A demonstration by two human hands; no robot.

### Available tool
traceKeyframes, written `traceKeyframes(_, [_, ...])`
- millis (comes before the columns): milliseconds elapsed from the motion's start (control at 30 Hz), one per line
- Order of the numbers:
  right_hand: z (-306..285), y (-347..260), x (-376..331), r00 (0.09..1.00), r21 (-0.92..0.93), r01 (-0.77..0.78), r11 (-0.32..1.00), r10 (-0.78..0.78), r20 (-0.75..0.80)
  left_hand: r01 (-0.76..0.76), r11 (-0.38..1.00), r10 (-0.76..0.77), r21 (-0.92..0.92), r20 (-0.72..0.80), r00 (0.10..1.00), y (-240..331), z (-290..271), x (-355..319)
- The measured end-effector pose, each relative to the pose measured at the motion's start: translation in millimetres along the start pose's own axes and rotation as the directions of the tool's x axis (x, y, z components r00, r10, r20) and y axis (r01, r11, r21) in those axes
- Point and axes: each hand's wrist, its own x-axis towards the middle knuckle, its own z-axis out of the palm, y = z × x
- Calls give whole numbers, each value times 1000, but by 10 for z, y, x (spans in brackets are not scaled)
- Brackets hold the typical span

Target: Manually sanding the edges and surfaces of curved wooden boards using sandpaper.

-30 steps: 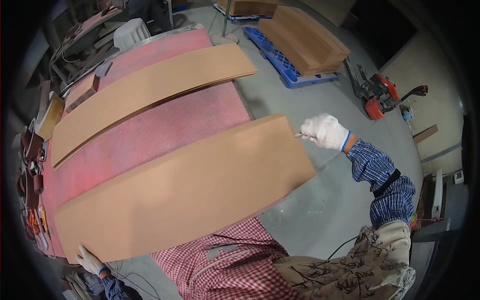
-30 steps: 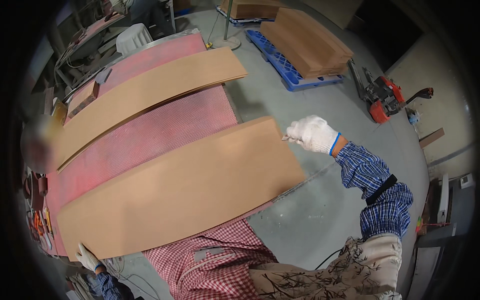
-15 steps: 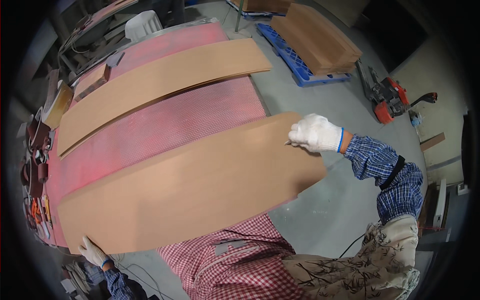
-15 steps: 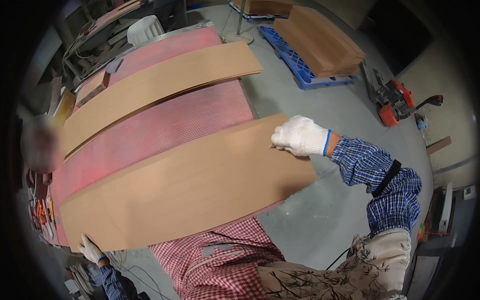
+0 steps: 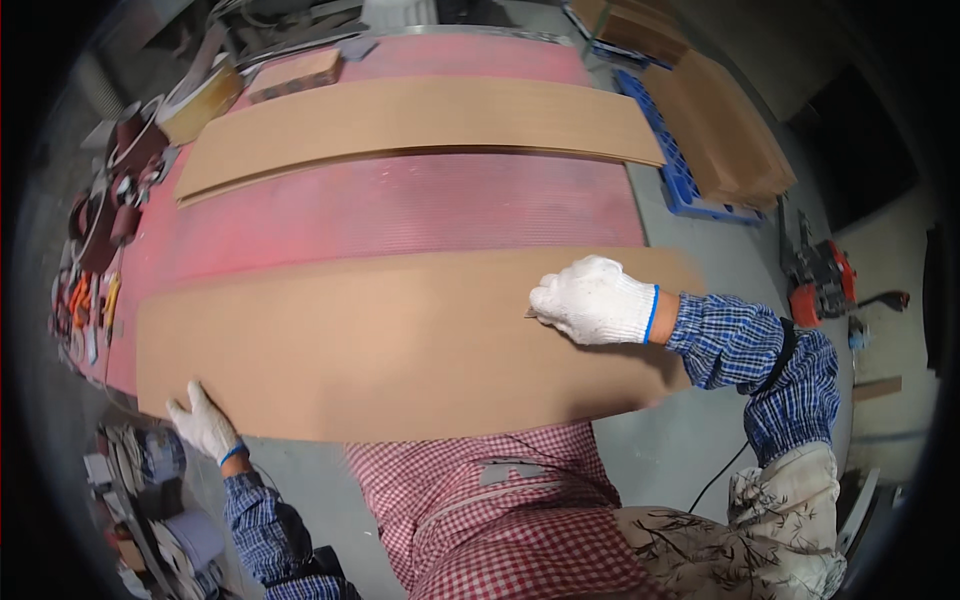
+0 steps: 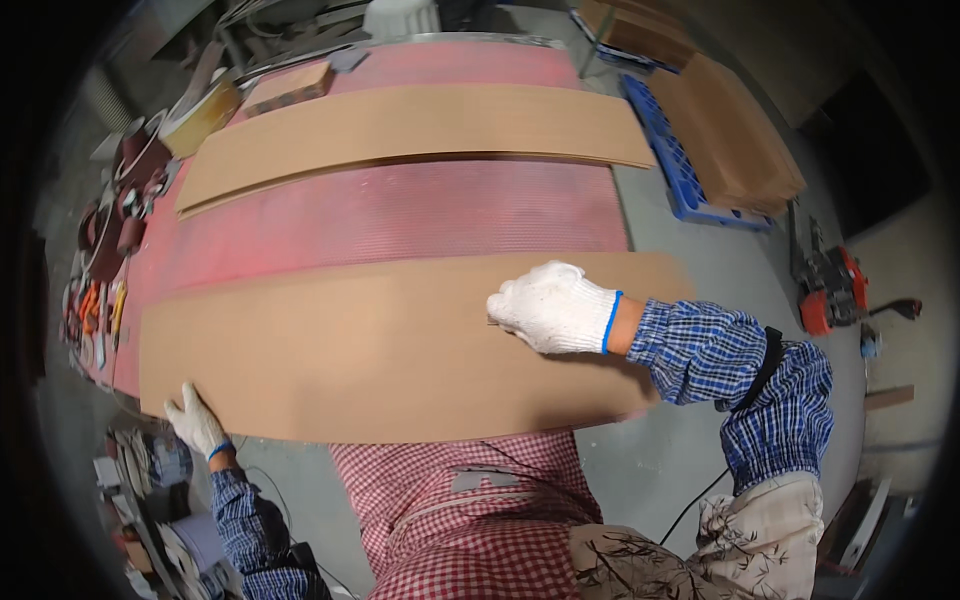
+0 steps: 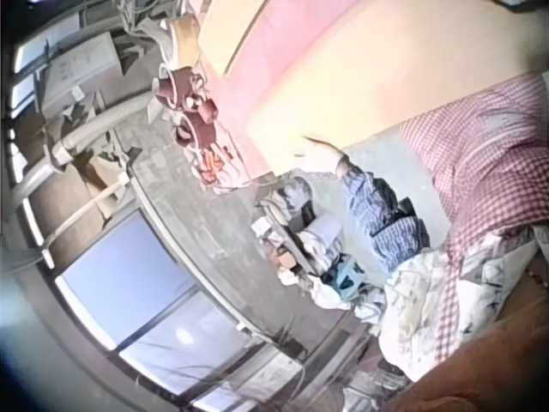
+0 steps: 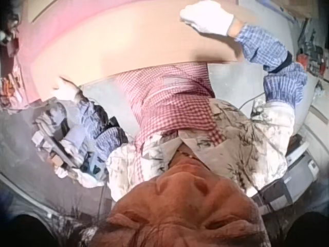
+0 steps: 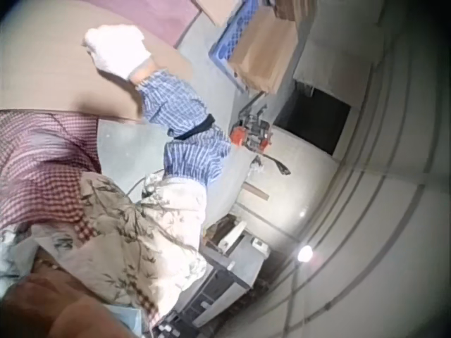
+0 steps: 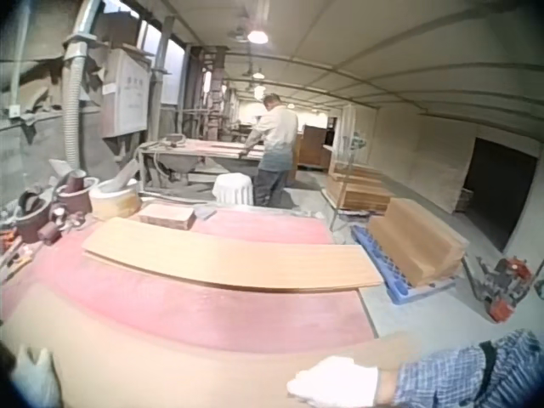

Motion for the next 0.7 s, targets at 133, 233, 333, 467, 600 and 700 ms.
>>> traceKeyframes(133, [-164,-406,608,997,-74,77,994,-75,23,-32,998,35,49,-56,998,105,21,-42])
traceKeyframes(233, [-260,-675,1088,987,-7,151,988,-151,-46,-43,999,43,-3,-46,998,164,-13,-6])
traceKeyframes(333, [-359,-984,1592,967,14,239,971,-237,-89,16,996,-12,82,-49,999,310,-65,-68])
traceKeyframes(467, [-472,-1379,2245,969,-3,247,969,-247,10,106,981,-95,165,-74,993,397,-82,-89])
traceKeyframes(600, [-628,-1756,2783,965,-22,255,967,-252,77,138,980,-131,143,-57,990,477,-109,-66])
traceKeyframes(700, [-630,-1970,3213,951,-37,309,950,-310,-17,180,975,-170,127,-87,982,516,-53,-12])
